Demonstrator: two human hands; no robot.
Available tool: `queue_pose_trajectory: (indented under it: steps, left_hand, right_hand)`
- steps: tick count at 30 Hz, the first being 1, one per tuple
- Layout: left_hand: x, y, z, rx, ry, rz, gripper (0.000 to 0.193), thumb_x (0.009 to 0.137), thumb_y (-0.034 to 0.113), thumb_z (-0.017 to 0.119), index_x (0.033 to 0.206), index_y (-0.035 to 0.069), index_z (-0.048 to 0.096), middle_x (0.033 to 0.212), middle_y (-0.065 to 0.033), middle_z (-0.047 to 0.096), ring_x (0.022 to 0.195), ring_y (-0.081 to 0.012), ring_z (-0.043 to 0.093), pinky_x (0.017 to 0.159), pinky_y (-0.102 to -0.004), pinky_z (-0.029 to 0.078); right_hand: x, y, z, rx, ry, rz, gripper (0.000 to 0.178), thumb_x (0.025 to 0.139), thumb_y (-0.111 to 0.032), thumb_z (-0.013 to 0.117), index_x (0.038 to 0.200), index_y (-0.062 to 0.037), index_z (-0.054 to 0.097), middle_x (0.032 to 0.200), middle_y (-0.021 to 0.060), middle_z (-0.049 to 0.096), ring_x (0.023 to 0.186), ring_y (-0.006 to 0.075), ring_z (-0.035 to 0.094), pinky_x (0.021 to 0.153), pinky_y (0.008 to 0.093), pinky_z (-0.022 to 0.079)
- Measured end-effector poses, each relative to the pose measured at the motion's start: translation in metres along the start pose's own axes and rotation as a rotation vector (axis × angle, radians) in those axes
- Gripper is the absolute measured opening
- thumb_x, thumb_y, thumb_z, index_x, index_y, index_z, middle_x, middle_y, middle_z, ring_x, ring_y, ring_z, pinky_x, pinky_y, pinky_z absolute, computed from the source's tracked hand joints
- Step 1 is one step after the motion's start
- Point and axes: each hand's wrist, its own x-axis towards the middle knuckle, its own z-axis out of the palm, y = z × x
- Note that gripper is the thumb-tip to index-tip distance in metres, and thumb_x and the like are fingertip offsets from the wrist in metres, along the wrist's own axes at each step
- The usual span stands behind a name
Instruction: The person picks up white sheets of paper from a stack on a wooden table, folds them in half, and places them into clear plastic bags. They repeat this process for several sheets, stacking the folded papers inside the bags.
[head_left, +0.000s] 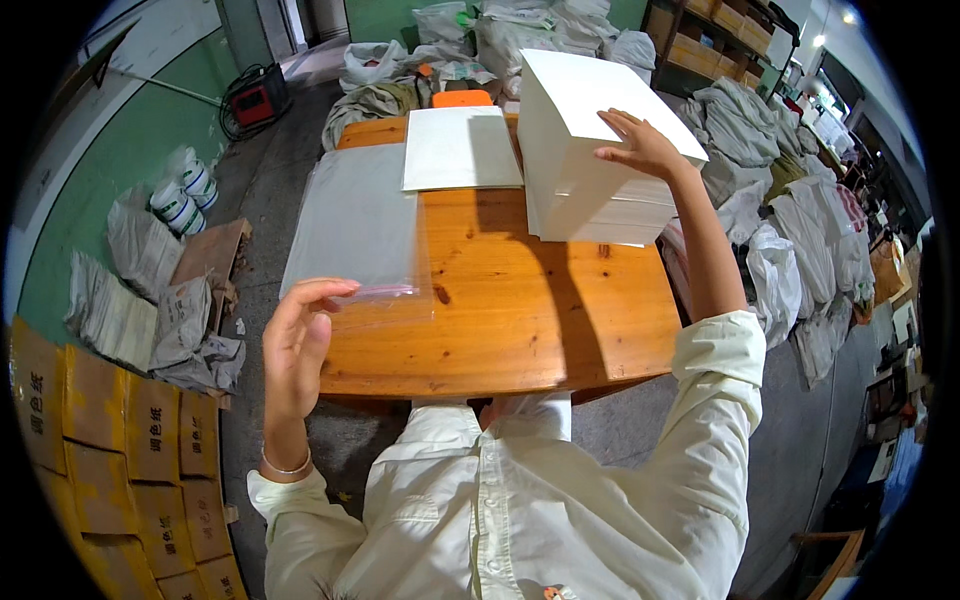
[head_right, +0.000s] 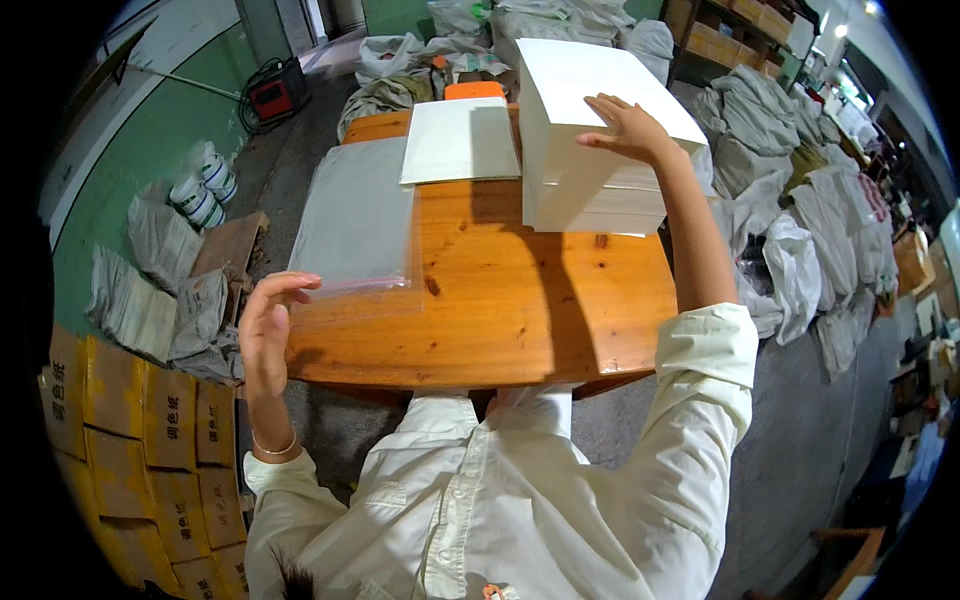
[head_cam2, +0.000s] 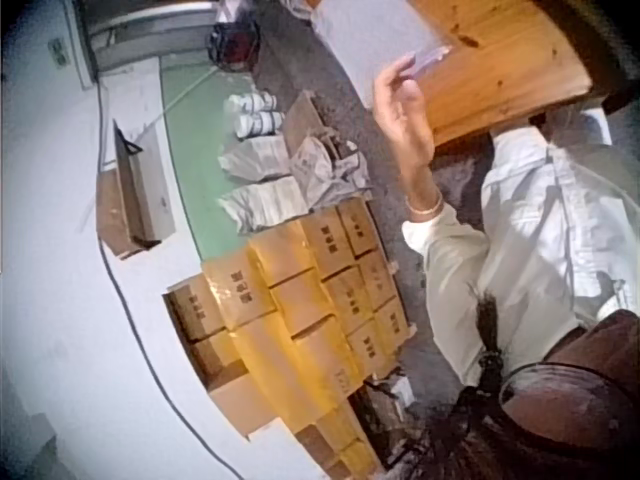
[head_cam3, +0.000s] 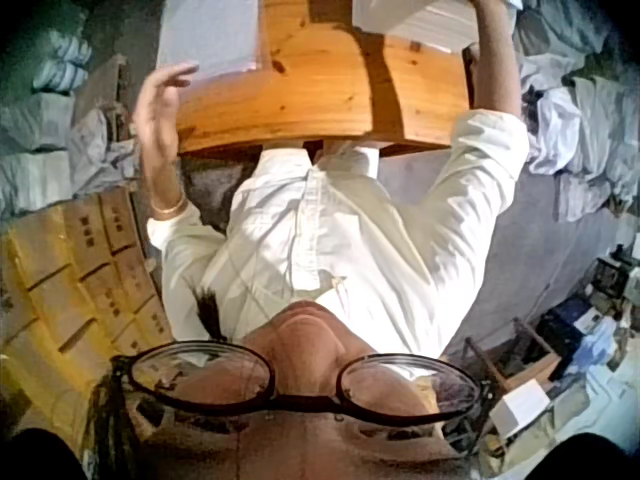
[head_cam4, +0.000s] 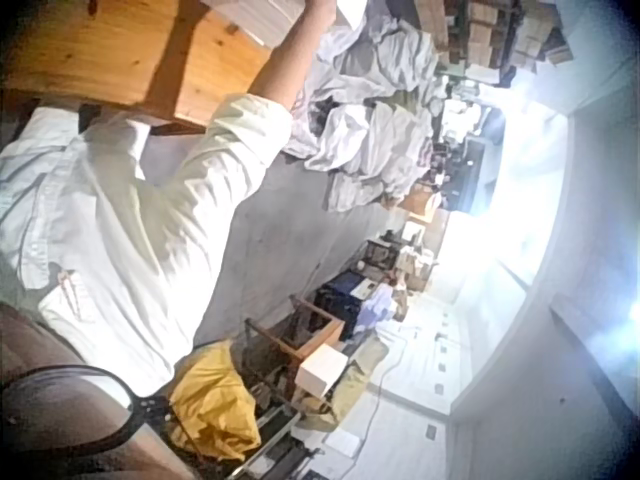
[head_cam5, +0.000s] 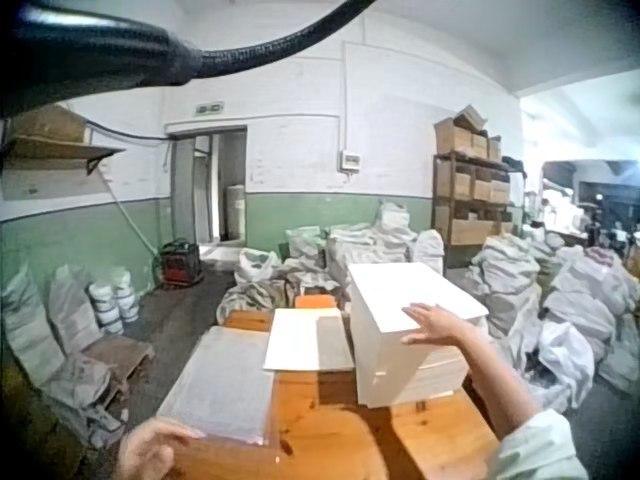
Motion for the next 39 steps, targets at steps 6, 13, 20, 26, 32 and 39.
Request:
queue_pose_trajectory:
  steps: [6, 13, 20, 26, 32, 39]
  left_hand:
    - [0.005, -0.009, 0.009, -0.076, -0.039, -0.125, 0.025, 0.093, 0.018, 0.047, 0.106, -0.001, 0.057, 0.106, -0.0094, 0.060, 0.099, -0.0151, 0.053, 0.087, -0.0283, 0.039]
    - [0.000, -0.020, 0.011, -0.133, -0.100, -0.234, 0.021, 0.092, 0.010, 0.049, 0.108, -0.002, 0.056, 0.105, -0.0093, 0.060, 0.101, -0.0161, 0.054, 0.090, -0.0289, 0.040]
    - [-0.009, -0.028, -0.004, -0.140, -0.048, -0.267, 0.023, 0.092, 0.013, 0.049, 0.108, -0.003, 0.055, 0.101, -0.0102, 0.062, 0.095, -0.0168, 0.058, 0.085, -0.0286, 0.043]
    - [-0.018, -0.033, -0.009, -0.135, -0.009, -0.274, 0.026, 0.093, 0.017, 0.049, 0.107, -0.003, 0.055, 0.098, -0.0114, 0.063, 0.091, -0.0172, 0.059, 0.082, -0.0283, 0.044]
    - [-0.023, -0.037, -0.013, -0.148, -0.007, -0.277, 0.025, 0.093, 0.017, 0.048, 0.106, -0.004, 0.055, 0.098, -0.0118, 0.063, 0.090, -0.0172, 0.059, 0.082, -0.0287, 0.044]
    - [-0.028, -0.041, -0.015, -0.157, -0.031, -0.308, 0.025, 0.093, 0.016, 0.047, 0.105, -0.004, 0.055, 0.096, -0.0124, 0.063, 0.090, -0.0171, 0.059, 0.082, -0.0290, 0.044]
  right_hand:
    - [0.015, 0.029, 0.006, 0.146, -0.057, 0.016, 0.082, 0.070, -0.071, 0.056, 0.134, -0.0204, 0.044, 0.134, 0.0145, 0.045, 0.126, 0.0318, 0.040, 0.103, 0.0434, 0.035]
    - [0.022, 0.033, 0.013, 0.061, -0.066, 0.050, 0.088, 0.064, -0.072, 0.061, 0.135, -0.0215, 0.043, 0.138, 0.0154, 0.040, 0.130, 0.0327, 0.034, 0.107, 0.0426, 0.031]
    - [0.022, 0.037, 0.010, 0.192, -0.105, 0.079, 0.089, 0.063, -0.076, 0.056, 0.135, -0.0247, 0.043, 0.140, 0.0145, 0.038, 0.130, 0.0333, 0.035, 0.106, 0.0447, 0.032]
    - [0.024, 0.039, 0.009, 0.279, -0.122, 0.098, 0.090, 0.062, -0.079, 0.054, 0.134, -0.0256, 0.044, 0.141, 0.0133, 0.036, 0.129, 0.0333, 0.036, 0.105, 0.0463, 0.032]
    - [0.022, 0.045, 0.010, 0.378, -0.108, 0.117, 0.086, 0.064, -0.077, 0.055, 0.132, -0.0248, 0.047, 0.141, 0.0132, 0.038, 0.127, 0.0355, 0.039, 0.104, 0.0481, 0.033]
    - [0.025, 0.050, 0.012, 0.394, -0.119, 0.087, 0.084, 0.065, -0.075, 0.057, 0.132, -0.0245, 0.047, 0.140, 0.0127, 0.039, 0.125, 0.0369, 0.040, 0.104, 0.0485, 0.033]
